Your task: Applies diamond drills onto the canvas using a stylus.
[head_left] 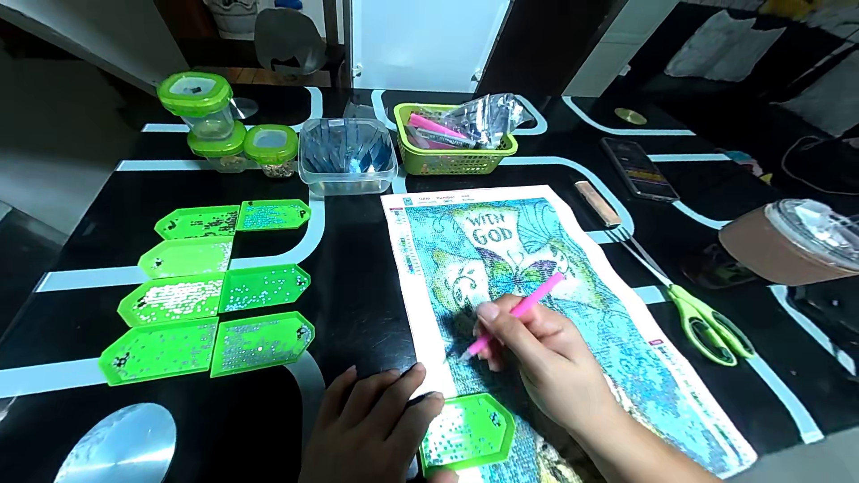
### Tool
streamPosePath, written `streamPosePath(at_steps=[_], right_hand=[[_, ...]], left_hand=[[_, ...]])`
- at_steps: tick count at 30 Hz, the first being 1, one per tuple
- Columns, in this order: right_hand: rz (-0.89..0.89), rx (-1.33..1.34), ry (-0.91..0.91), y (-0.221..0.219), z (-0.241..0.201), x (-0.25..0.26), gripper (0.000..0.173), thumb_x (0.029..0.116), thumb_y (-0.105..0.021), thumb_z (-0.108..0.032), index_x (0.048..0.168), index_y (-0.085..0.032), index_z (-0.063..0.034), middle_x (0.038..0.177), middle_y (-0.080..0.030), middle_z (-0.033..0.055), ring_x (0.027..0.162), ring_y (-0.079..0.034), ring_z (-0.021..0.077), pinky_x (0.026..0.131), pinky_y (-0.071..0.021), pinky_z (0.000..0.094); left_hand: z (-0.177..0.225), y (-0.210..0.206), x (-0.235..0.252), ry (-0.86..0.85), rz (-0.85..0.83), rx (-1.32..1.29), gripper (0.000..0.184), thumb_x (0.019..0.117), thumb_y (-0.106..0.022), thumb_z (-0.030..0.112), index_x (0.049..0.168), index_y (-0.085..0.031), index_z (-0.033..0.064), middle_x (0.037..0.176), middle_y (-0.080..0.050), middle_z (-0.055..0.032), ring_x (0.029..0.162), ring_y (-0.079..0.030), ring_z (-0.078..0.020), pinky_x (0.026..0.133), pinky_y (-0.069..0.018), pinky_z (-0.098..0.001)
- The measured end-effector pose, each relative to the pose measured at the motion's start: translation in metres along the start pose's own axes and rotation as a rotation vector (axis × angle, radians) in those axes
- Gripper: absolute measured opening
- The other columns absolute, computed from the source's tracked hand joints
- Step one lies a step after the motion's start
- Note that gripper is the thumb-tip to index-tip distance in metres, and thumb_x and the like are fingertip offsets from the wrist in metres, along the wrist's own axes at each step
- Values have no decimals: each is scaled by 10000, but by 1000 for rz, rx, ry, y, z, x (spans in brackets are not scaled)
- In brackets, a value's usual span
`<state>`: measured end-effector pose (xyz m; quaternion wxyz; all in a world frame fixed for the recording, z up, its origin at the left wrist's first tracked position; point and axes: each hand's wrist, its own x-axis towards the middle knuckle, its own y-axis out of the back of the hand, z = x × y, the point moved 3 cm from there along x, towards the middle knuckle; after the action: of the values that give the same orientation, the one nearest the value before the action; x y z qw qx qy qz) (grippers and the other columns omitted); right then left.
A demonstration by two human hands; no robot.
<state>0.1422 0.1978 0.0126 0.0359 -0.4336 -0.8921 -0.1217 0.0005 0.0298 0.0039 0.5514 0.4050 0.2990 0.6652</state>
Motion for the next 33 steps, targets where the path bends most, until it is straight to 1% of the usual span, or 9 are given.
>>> streamPosePath(at_steps=[2, 8, 16, 18, 21, 26, 29, 32, 33], right_hand=[[18, -74, 21, 1, 5, 6, 274, 1064, -531, -249, 851, -669, -146, 712, -674, -27, 613, -645, 44, 566, -543, 173], [19, -160, 134, -2, 10, 6, 272, 1066, -542, -257, 850, -661, -142, 707, -658, -51, 606, -625, 21, 555, -523, 149], [18, -227, 174, -3, 9, 5, 271, 1064, -541, -261, 841, -646, -149, 689, -644, -68, 595, -611, 1, 536, -503, 135], [23, -259, 222, -4, 8, 4, 274, 1067, -541, -258, 839, -640, -142, 686, -632, -74, 591, -596, -12, 531, -492, 127], [41, -374, 313, -7, 5, 1, 282, 1074, -522, -253, 853, -643, -126, 696, -611, -82, 604, -569, -38, 539, -473, 114], [25, -471, 466, -9, 2, -4, 270, 1080, -504, -227, 902, -640, -75, 737, -606, -39, 651, -556, -42, 593, -473, 109], [-22, -479, 460, -7, 0, -3, 292, 1083, -506, -236, 897, -659, -70, 758, -633, -26, 686, -595, -31, 624, -505, 120], [-103, -481, 393, -6, 1, -3, 324, 1086, -514, -270, 919, -707, -70, 794, -681, -20, 696, -616, -25, 640, -521, 135], [-132, -469, 353, -5, 2, -4, 333, 1093, -501, -282, 937, -703, -69, 806, -681, -15, 702, -614, -16, 646, -518, 144]], left_hand=[[0, 0, 0, 1, -4, 0, 417, 930, -677, 495, 1252, -719, 233, 1413, -649, -3, 1289, -594, -214, 1121, -345, -507], [0, 1, 0, 1, -9, -4, 425, 931, -677, 497, 1256, -718, 226, 1414, -648, -13, 1284, -598, -223, 1115, -354, -509], [1, 1, -1, 3, -8, -4, 422, 934, -674, 493, 1258, -716, 226, 1418, -646, -11, 1294, -593, -222, 1120, -349, -511], [1, 1, -1, 2, -6, 2, 421, 933, -674, 494, 1258, -716, 230, 1421, -644, -7, 1292, -594, -218, 1120, -348, -506], [0, 0, 0, -3, -7, 12, 426, 932, -672, 500, 1262, -714, 233, 1421, -643, -4, 1290, -594, -216, 1121, -348, -505], [1, 1, 0, -1, -9, 7, 420, 929, -679, 491, 1252, -717, 226, 1415, -647, -12, 1284, -599, -223, 1118, -350, -511], [0, 1, 1, -2, -10, 11, 423, 927, -677, 505, 1249, -720, 233, 1415, -647, -6, 1283, -599, -217, 1120, -349, -511], [0, 1, 1, 2, -9, 18, 430, 926, -677, 511, 1255, -717, 238, 1420, -644, 0, 1288, -597, -209, 1123, -345, -507], [0, 1, 1, 0, -9, 18, 433, 923, -683, 511, 1255, -718, 235, 1418, -646, -2, 1288, -597, -209, 1122, -345, -510]])
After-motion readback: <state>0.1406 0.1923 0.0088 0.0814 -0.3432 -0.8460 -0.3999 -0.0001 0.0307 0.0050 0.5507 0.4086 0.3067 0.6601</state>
